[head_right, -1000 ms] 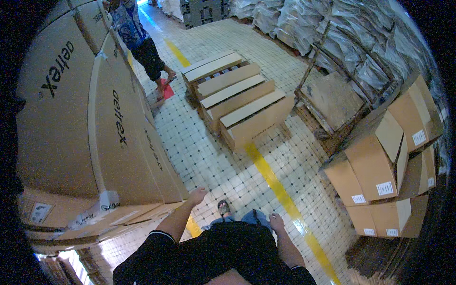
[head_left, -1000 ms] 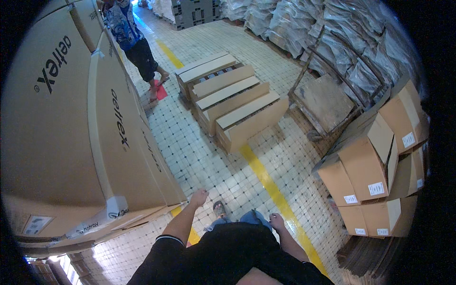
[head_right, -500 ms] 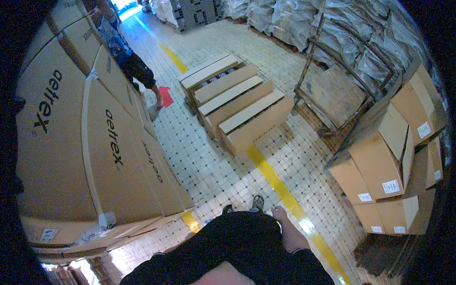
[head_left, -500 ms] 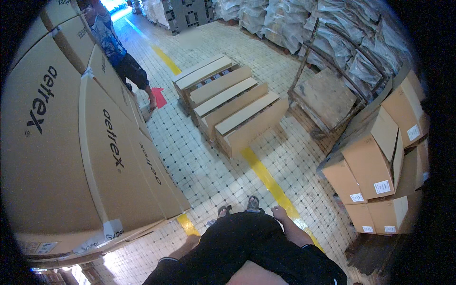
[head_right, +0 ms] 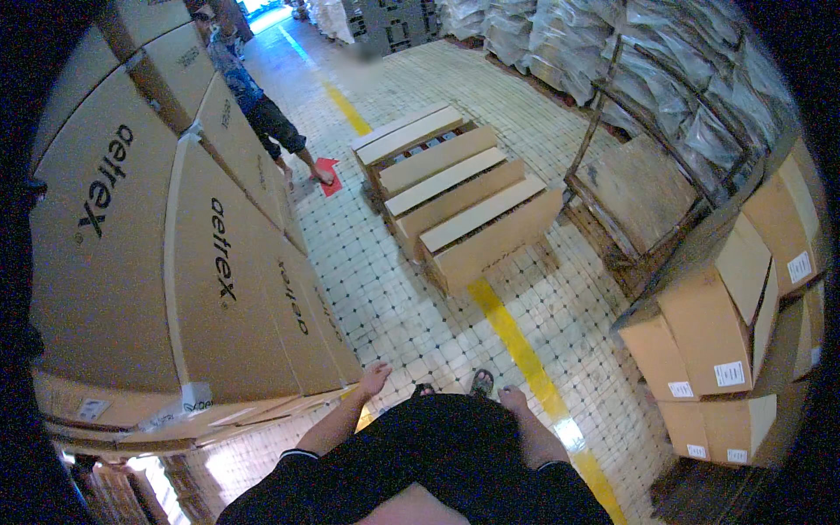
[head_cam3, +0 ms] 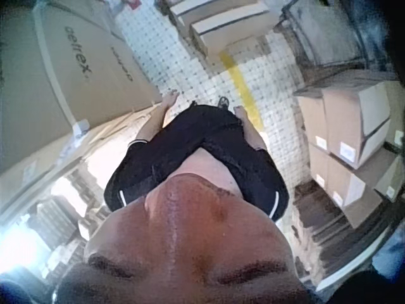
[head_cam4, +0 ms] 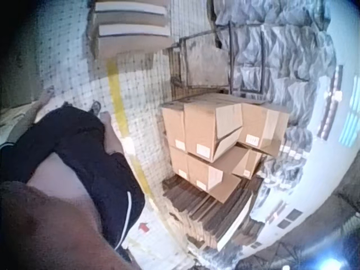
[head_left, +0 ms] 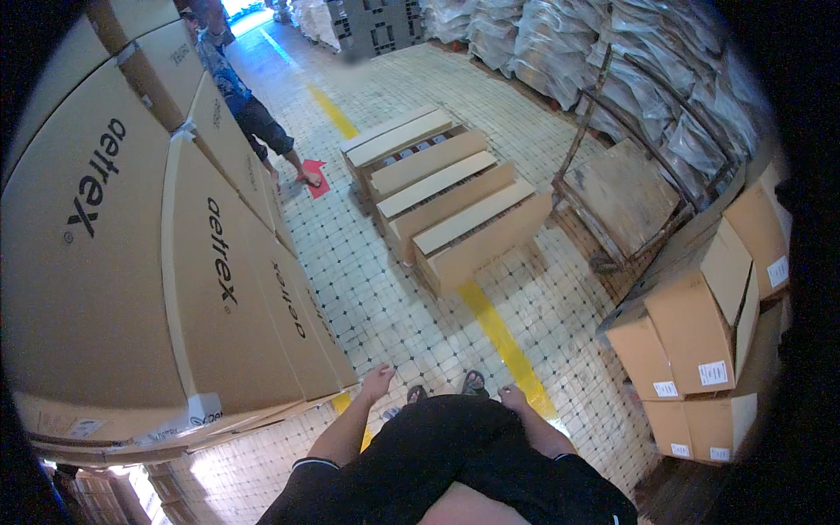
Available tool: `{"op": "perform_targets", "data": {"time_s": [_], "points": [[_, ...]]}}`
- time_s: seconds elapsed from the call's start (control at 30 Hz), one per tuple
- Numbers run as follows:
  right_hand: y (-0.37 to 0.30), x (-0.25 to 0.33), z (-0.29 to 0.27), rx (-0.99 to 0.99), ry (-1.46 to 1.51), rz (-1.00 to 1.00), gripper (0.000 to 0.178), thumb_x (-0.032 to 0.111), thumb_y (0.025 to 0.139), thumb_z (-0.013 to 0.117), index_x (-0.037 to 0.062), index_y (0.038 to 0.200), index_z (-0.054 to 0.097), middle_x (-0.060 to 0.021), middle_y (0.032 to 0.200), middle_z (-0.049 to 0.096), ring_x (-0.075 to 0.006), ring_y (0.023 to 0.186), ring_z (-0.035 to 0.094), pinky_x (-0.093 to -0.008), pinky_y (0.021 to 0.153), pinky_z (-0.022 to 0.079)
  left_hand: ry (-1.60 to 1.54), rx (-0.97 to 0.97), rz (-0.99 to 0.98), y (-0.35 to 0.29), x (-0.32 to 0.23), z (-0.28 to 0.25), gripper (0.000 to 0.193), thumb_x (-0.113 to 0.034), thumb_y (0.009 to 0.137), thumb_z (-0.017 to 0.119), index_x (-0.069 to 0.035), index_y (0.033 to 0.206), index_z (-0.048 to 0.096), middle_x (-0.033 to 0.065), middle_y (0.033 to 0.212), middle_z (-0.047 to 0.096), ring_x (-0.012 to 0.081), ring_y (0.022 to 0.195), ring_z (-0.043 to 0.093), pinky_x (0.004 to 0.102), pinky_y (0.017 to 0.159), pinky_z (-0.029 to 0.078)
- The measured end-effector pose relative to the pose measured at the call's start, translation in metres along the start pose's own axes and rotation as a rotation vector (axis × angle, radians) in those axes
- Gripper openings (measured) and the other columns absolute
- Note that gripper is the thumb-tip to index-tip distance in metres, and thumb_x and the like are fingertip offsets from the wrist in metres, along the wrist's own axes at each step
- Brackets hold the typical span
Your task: The person opens a large cardboard box, removes smaller shoe boxes, and places them into a larger shipping carton. The person then closes the carton flaps and secures them with tape.
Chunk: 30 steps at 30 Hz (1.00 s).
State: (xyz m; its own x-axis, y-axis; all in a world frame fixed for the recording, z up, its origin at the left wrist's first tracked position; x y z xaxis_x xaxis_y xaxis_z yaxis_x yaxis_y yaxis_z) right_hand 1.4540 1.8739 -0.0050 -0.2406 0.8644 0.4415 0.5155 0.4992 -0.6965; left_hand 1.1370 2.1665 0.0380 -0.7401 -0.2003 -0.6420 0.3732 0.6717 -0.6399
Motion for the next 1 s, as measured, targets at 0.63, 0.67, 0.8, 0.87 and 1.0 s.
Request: {"op": "perform_targets", "data": {"time_s": [0.63, 0.67, 0.8, 0.87, 1.0], "points": [[0.126, 0.349, -0.092, 0.044, 0.197, -0.713, 0.052, 0.033, 0.092, 0.059, -0.0034, 0.127, 0.053, -0.0206, 0.120, 0.062, -0.0321, 0.112, 0.057, -0.0416, 0.095, 0.045, 0.257, -1.897, 0.848, -0.340, -0.381, -0.333, 0.049, -0.013, 0.089, 0.063, -0.001, 0.135, 0.050, 0.0204, 0.136, 0.053, 0.0328, 0.129, 0.047, 0.0407, 0.107, 0.037], [0.122, 0.419, -0.106, -0.045, 0.220, -0.868, 0.055, 0.033, 0.092, 0.059, -0.0034, 0.132, 0.050, -0.0217, 0.123, 0.060, -0.0319, 0.113, 0.057, -0.0406, 0.097, 0.043, 0.317, -1.911, 0.772, -0.340, -0.377, -0.334, 0.049, -0.013, 0.090, 0.062, 0.000, 0.135, 0.049, 0.0208, 0.136, 0.052, 0.0325, 0.129, 0.047, 0.0407, 0.107, 0.037], [0.074, 0.680, -0.176, -0.053, 0.331, -1.475, 0.058, 0.037, 0.096, 0.052, -0.0019, 0.138, 0.044, -0.0263, 0.132, 0.053, -0.0364, 0.125, 0.049, -0.0397, 0.106, 0.036, 0.388, -2.078, 0.656, -0.322, -0.354, -0.349, 0.045, -0.013, 0.093, 0.057, 0.003, 0.134, 0.049, 0.0216, 0.136, 0.052, 0.0319, 0.128, 0.048, 0.0409, 0.107, 0.037], [0.049, 0.799, -0.214, -0.144, 0.351, -1.671, 0.055, 0.036, 0.098, 0.051, -0.0033, 0.135, 0.046, -0.0257, 0.137, 0.048, -0.0364, 0.130, 0.044, -0.0401, 0.110, 0.031, 0.310, -2.277, 0.739, -0.280, -0.344, -0.350, 0.041, -0.018, 0.096, 0.052, 0.002, 0.132, 0.051, 0.0214, 0.133, 0.054, 0.0308, 0.124, 0.051, 0.0405, 0.106, 0.039], [0.031, 1.015, -0.297, 0.156, 0.784, -1.699, 0.060, 0.045, 0.102, 0.035, -0.0035, 0.138, 0.044, -0.0193, 0.141, 0.047, -0.0275, 0.134, 0.041, -0.0364, 0.112, 0.029, -0.447, -1.745, 1.014, -0.067, -0.344, -0.339, 0.043, -0.029, 0.097, 0.044, -0.003, 0.130, 0.052, 0.0143, 0.123, 0.058, 0.0242, 0.115, 0.055, 0.0369, 0.095, 0.044]]}}
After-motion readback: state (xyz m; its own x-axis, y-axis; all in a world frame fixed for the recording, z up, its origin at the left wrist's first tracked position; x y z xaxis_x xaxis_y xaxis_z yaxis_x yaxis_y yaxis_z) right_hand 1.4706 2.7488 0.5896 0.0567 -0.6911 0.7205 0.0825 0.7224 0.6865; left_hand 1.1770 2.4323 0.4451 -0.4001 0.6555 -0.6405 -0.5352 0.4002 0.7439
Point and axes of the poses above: each hand's wrist, its own y-axis towards the middle knuckle, its own z-axis out of the palm, x = y × z, the point moved 1 cm from there along y, towards the middle knuckle
